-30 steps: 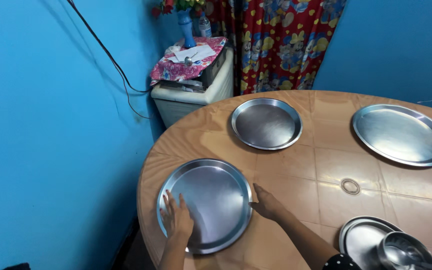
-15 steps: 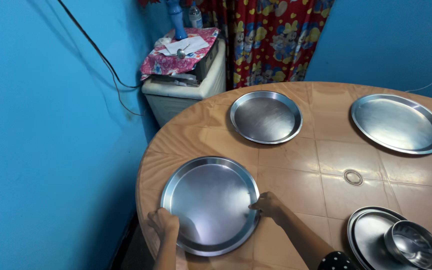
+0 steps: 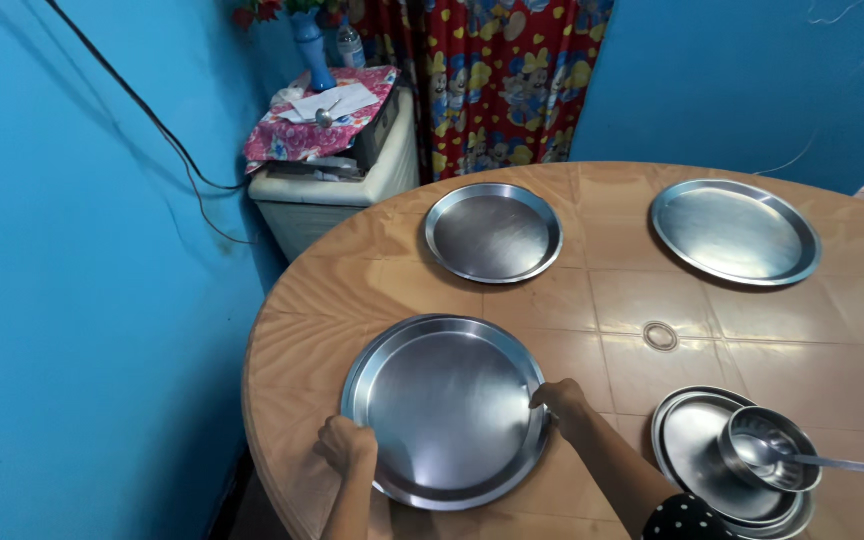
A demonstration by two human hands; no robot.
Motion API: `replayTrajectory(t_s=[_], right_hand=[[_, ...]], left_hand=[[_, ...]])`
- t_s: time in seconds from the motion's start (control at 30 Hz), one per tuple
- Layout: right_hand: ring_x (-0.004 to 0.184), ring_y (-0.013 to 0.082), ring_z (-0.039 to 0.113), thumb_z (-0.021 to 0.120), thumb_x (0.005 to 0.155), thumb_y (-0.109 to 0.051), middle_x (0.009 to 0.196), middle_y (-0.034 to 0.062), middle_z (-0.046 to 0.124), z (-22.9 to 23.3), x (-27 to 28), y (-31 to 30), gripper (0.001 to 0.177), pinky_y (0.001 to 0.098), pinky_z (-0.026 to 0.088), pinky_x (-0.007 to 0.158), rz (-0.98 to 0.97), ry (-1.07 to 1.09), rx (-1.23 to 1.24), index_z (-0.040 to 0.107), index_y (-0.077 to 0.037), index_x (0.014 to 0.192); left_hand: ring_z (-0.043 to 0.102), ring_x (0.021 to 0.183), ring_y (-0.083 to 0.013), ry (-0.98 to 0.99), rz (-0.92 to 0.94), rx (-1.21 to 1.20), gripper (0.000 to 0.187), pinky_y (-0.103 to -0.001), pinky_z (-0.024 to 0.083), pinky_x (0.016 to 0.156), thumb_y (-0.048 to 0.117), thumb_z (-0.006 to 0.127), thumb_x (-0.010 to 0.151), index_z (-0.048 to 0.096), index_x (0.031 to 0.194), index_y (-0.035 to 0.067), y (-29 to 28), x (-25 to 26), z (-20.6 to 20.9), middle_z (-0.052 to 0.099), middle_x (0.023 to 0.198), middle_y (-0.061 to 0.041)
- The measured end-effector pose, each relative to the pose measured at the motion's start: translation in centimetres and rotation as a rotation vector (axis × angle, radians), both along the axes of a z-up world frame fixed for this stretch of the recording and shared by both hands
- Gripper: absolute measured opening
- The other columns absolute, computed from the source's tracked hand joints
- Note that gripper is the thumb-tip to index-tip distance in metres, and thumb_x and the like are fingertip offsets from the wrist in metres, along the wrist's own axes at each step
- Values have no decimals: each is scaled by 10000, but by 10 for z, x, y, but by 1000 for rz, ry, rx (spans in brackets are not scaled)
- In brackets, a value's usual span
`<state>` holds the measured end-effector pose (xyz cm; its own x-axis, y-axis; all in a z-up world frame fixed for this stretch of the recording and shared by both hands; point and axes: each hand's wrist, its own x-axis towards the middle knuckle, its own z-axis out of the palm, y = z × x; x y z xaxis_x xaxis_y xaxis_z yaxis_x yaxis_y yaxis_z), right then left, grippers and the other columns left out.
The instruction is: The person arranges metal plates and bowls on a table by hand, stacking some items and placing others individually across the table surface.
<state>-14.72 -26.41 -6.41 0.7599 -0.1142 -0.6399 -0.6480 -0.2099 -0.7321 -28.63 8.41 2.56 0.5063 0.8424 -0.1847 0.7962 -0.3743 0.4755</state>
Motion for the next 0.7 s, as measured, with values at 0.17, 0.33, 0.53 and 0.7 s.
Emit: replayTrajectory(t_s=[0.17, 0.33, 0.53, 0.7], right_hand=[[675, 384, 654, 657, 736, 135, 814, 248, 665, 35, 7, -18, 193, 484, 529, 564, -105, -155, 175, 664, 140, 929], [669, 347, 651, 630, 739, 176, 800, 202, 643, 81, 33, -62, 212, 489, 552, 565, -155, -231, 249, 652, 95, 933], [760, 332, 684, 610, 764, 170, 889, 198, 657, 140, 47, -137, 291, 485, 587, 644, -205, -286, 238, 655, 82, 1038], [802, 339, 684, 615, 787, 178, 947, 208, 650, 166, 46, -227, 344, 512, 588, 693, -261, -344, 173, 634, 88, 1119]], left_hand=[[703, 874, -410, -319, -146, 100, 223, -461, 574, 819, 41, 753, 688, 741, 870, -88, 7, 33, -31, 720, 938, -281], [699, 690, -316, -344, -126, -257, 174, -452, 530, 667, 26, 663, 752, 744, 835, -104, -26, 61, 15, 755, 807, -239], [710, 699, -148, -723, -165, -563, 229, -309, 573, 671, -70, 727, 731, 777, 954, -54, -92, 116, 47, 762, 846, -115], [735, 805, -177, -658, -185, -647, 302, -279, 576, 768, -100, 758, 741, 758, 1040, -62, -179, 151, 69, 761, 946, -146]])
